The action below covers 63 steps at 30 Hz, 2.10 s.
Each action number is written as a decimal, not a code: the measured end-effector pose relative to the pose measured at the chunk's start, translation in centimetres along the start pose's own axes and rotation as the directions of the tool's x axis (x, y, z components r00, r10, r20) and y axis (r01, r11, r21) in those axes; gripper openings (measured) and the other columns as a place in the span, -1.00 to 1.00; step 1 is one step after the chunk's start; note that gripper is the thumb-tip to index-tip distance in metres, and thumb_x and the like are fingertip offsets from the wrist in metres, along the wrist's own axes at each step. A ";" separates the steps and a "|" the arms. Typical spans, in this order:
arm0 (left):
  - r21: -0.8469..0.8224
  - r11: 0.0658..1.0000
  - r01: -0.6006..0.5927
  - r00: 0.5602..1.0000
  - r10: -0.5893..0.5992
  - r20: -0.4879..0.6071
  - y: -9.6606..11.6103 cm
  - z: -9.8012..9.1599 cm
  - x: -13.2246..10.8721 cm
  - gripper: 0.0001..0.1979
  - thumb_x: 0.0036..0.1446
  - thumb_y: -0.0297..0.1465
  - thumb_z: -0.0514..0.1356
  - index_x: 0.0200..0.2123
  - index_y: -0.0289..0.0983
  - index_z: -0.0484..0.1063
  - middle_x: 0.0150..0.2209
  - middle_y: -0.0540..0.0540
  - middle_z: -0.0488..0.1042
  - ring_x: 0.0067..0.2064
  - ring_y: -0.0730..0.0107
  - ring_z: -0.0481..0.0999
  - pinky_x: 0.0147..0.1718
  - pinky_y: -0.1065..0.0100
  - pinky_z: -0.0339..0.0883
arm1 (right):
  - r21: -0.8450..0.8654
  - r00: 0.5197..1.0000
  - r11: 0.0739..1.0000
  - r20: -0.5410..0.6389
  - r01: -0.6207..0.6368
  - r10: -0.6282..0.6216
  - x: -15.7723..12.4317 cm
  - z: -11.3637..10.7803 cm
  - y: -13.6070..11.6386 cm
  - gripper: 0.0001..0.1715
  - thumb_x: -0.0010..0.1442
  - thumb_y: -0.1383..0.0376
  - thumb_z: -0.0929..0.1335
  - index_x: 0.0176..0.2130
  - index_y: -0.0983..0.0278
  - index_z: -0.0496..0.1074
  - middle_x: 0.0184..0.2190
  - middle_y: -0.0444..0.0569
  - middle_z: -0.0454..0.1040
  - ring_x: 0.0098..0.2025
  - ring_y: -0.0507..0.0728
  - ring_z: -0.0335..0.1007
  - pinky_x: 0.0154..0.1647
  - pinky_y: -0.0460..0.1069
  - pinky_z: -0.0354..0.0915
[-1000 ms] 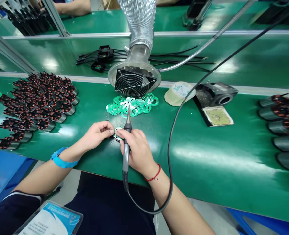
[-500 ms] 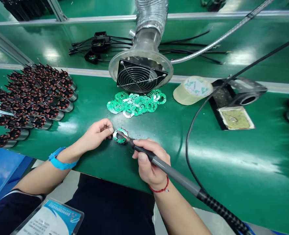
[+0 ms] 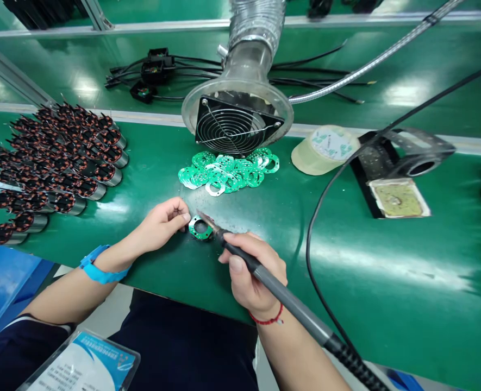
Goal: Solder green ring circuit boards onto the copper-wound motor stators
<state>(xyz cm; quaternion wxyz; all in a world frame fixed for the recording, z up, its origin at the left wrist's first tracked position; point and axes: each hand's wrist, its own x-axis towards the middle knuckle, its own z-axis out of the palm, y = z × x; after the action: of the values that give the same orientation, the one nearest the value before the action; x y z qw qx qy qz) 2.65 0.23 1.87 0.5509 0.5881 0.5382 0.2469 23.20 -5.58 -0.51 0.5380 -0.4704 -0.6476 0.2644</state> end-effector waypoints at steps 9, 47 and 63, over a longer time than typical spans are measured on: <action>0.018 1.000 -0.011 1.000 0.011 0.004 0.3 0.0 0.0 -0.86 0.18 -0.41 0.09 -0.43 -0.25 0.20 -0.55 0.12 0.20 -0.50 0.52 0.19 -0.50 0.42 0.07 | -0.248 0.913 0.953 0.402 0.174 -0.062 2.5 2.0 -0.8 -0.41 0.23 0.37 0.31 0.22 0.15 0.19 0.07 0.10 0.47 0.07 0.27 0.40 0.00 0.21 0.38; 0.053 0.999 -0.013 1.000 0.013 -0.006 0.1 -0.4 -0.3 -0.93 0.09 -0.46 0.05 -0.42 -0.26 0.29 -0.52 0.08 0.31 -0.47 0.48 0.28 -0.48 0.42 0.10 | -0.175 0.976 0.964 0.131 0.198 -0.177 1.5 1.6 -1.0 -0.54 0.29 0.34 0.30 0.17 0.17 0.29 -0.30 -0.03 0.63 -0.19 0.21 0.56 -0.11 0.16 0.41; 0.123 0.991 0.043 0.999 -0.039 -0.033 0.4 -0.4 -0.3 -0.91 0.13 -0.44 0.04 -0.42 -0.26 0.27 -0.53 0.09 0.30 -0.49 0.49 0.26 -0.48 0.39 0.09 | 0.097 0.992 0.987 0.004 0.128 -0.129 0.5 0.7 0.0 -0.77 0.27 0.28 0.30 -0.12 0.21 0.50 -0.58 -0.14 0.39 -0.56 0.08 0.27 -0.49 0.04 0.22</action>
<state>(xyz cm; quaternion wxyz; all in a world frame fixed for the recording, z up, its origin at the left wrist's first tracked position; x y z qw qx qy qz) 2.40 0.18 2.42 0.5100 0.6061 0.5728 0.2108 22.57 -5.01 -0.44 0.5728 -0.4000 -0.6657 0.2624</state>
